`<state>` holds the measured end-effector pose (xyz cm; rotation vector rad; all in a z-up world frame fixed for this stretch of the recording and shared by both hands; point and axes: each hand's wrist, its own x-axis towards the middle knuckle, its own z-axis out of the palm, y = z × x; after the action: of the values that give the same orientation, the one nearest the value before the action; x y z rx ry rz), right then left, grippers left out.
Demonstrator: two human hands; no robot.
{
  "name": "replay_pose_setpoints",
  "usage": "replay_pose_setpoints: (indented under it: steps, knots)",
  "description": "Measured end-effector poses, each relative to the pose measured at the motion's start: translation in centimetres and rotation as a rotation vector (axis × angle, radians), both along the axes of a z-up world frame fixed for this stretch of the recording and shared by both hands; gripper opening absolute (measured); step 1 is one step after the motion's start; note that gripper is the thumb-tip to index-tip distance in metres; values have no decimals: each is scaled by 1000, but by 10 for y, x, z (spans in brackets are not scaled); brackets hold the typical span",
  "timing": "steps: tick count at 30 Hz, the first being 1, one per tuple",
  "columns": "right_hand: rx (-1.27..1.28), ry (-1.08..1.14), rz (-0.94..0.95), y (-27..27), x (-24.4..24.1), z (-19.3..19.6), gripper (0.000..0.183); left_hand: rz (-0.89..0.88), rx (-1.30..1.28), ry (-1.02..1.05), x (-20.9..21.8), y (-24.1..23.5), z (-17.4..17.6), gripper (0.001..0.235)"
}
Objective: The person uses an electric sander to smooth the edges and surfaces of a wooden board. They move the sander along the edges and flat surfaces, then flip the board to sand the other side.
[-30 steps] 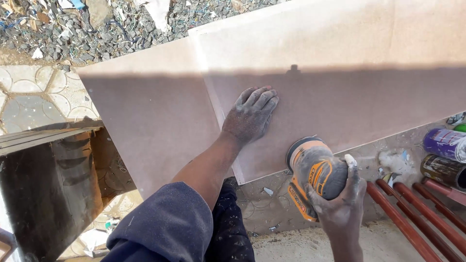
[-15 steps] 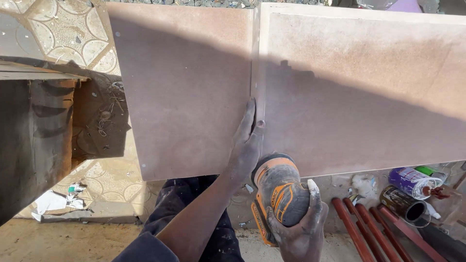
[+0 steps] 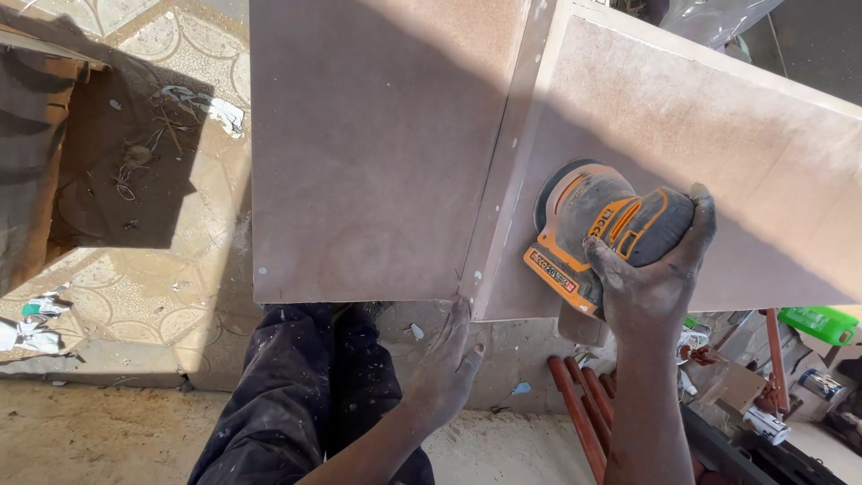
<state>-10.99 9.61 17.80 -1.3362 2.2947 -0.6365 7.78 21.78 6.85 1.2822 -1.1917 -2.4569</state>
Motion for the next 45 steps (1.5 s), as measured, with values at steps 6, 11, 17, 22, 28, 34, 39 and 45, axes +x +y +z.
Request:
replay_pose_setpoints:
  steps: [6,11,17,22,28,34,39,45]
  knots:
    - [29,67,131,-22,-30,3,91,2,-123,-4,-2,1,-11,71]
    - [59,36,117,14,-14,1,90,48,-108,2,8,-2,-17,66]
    - [175,121,-30,62,47,17,88,49,-28,-75,26,-27,-24,60]
    - [204,118,-174,90,58,11,94,-329,-273,-135,16,-9,-39,76]
    - [184,143,-126,98,48,12,93,-304,-428,-118,25,21,-63,52]
    - [222,78,-307,104,46,13,94,185,712,-147,55,-29,-36,56]
    - [83,24,-157,117,71,14,90,1226,1225,302,55,-35,-31,53]
    - [3,54,-260,139,98,0,94,558,616,-5,90,-94,5,39]
